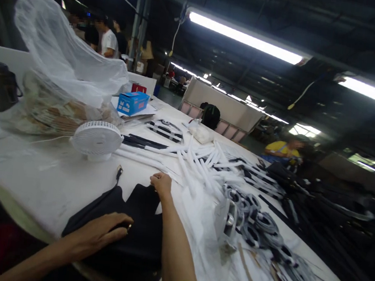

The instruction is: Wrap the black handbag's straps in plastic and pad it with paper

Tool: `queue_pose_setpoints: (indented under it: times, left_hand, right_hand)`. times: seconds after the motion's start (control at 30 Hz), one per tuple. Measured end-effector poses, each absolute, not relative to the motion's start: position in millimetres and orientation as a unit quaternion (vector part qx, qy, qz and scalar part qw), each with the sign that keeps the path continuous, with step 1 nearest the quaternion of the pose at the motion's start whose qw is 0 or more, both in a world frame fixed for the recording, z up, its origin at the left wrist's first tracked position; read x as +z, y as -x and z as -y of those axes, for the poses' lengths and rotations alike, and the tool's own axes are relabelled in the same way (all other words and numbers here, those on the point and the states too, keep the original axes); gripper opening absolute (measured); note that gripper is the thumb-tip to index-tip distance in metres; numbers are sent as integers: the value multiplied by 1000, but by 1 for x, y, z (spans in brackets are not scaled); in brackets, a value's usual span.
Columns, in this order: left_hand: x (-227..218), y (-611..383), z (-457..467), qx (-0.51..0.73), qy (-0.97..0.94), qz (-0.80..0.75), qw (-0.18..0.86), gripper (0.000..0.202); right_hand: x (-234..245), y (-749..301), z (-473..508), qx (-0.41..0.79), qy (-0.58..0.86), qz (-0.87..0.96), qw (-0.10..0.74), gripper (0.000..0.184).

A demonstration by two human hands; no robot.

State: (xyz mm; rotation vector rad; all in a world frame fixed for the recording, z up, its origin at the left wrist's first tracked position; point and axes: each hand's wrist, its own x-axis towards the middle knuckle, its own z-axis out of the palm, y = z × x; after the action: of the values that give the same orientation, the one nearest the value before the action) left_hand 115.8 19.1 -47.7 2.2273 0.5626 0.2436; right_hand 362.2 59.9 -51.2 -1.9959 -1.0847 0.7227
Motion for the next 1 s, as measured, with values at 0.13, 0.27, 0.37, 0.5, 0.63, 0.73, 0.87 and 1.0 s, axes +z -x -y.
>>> queue_pose_setpoints:
  times: [0.13, 0.27, 0.37, 0.5, 0.63, 0.73, 0.87, 1.0]
  left_hand:
    - [-54, -139, -31, 114, -874, -209, 423, 24]
    - [-77, -145, -37, 153, -864, -215, 429, 23]
    - [-81, -145, -39, 163, -858, -224, 432, 24]
    - [-76, -145, -40, 157, -859, -232, 429, 25]
    - [-74, -145, -39, 159, -859, -232, 428, 23]
    - [-70, -143, -34, 155, -862, -233, 423, 19]
    - [-59, -145, -26, 141, -878, -225, 398, 17]
    - [-53, -152, -23, 131, -889, -238, 369, 12]
  right_hand:
    - [-30, -377, -39, 286, 773, 398, 403, 17]
    - [-12, -399, 4, 267, 771, 383, 433, 5]
    - [-6, -410, 48, 241, 783, 361, 446, 13]
    - [-16, -403, 100, 226, 799, 339, 442, 28]
    - [-35, -372, 137, 232, 800, 339, 438, 37]
    - [-47, -351, 157, 174, 798, 382, 432, 37]
    - [-60, -341, 164, 88, 778, 446, 434, 40]
    - [-43, -338, 161, 71, 748, 482, 449, 40]
